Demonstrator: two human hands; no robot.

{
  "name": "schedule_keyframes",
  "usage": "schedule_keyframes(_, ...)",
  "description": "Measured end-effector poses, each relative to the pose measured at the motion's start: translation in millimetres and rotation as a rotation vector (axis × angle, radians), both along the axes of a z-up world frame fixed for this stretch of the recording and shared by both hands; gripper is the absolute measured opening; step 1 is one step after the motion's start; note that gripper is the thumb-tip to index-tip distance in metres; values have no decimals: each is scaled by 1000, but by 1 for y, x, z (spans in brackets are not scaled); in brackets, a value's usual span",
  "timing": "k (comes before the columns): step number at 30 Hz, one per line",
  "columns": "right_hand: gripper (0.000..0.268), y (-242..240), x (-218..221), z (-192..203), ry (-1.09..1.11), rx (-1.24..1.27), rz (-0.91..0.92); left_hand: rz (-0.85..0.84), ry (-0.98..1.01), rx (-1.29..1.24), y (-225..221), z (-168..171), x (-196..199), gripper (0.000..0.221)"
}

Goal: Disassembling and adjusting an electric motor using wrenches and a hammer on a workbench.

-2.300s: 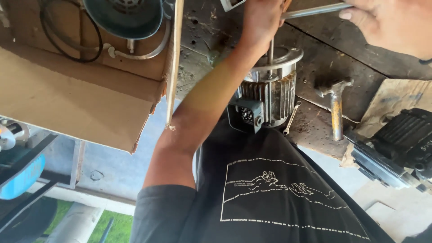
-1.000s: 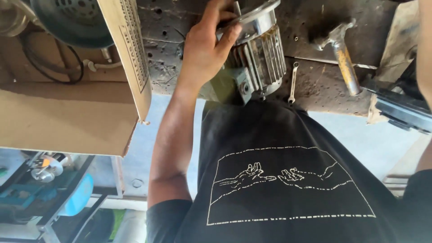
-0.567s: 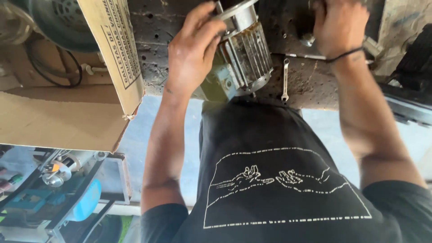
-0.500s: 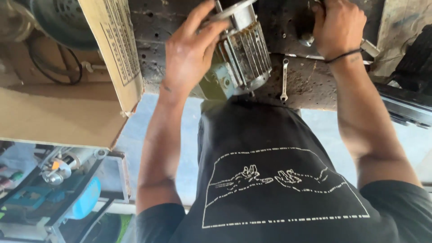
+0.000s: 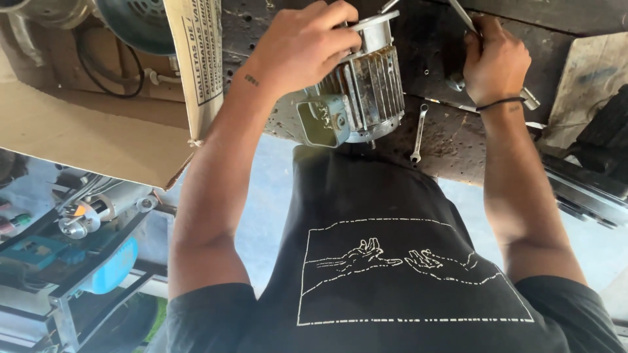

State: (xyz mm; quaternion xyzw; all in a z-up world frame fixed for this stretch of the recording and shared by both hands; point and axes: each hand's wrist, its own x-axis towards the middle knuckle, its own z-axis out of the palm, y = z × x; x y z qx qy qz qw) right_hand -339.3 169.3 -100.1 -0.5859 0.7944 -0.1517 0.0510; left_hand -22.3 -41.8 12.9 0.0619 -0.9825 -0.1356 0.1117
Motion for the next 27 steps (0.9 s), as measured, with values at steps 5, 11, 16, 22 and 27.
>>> schedule_keyframes(5,25,1,1,-1,-26,-20,-8,-12,61,-132,1,-10,1,10)
schedule_keyframes(11,29,1,1,5,-40,-4,31,-34,11,-198,2,-6,5,17)
schedule_keyframes(16,29,1,4,11,-74,12,31,-27,17,-175,-2,-12,4,23)
schedule_keyframes(22,29,0,0,9,-39,35,39,-39,28,-269,-4,-20,6,25)
schedule_keyframes(27,30,-4,-4,12,-5,52,49,-4,105,-320,4,-20,6,31)
